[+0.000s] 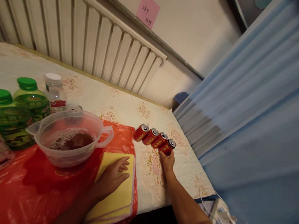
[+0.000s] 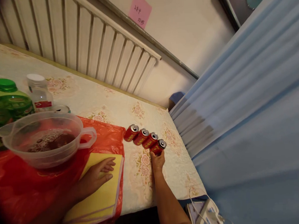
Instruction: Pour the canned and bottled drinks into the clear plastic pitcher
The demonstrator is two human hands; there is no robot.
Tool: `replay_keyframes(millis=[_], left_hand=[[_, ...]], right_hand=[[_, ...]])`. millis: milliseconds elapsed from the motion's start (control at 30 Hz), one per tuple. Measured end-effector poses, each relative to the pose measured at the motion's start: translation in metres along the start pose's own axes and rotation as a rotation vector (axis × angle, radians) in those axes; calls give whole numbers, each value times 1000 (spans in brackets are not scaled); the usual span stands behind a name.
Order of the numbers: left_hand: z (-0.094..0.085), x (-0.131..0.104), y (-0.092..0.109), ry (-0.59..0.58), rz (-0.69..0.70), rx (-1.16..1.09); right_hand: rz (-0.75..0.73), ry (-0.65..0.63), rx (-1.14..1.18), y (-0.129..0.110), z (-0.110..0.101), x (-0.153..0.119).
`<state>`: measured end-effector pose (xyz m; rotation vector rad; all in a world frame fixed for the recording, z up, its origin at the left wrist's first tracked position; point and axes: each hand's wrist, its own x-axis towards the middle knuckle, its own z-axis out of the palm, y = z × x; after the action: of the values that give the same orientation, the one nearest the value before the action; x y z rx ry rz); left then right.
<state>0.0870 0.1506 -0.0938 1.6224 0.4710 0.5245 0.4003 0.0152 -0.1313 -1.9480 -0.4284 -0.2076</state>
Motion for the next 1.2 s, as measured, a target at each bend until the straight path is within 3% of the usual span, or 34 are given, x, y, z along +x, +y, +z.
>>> replay_keyframes(millis=[367, 600, 733, 833, 933, 1067, 1200], left_hand=[[0, -1, -3, 3, 12, -15], [-1, -5, -3, 29, 37, -7], [-3, -9, -2, 41, 41, -8], [-4, -11, -1, 48, 44, -6], [-4, -15, -2, 46, 31, -2], [-7, -23, -2, 52, 21, -7], [-13, -31, 0, 54, 1, -13]], right_hand=[[0, 8, 29, 13, -3, -10], [86, 74, -19, 16, -22, -39], [79, 20, -29, 8, -28, -73], [9, -145, 61, -20, -20, -97], [-70, -262, 188, -69, 2, -100], [-214, -547, 297, -149, 50, -75], [-384, -862, 253, -218, 111, -54]])
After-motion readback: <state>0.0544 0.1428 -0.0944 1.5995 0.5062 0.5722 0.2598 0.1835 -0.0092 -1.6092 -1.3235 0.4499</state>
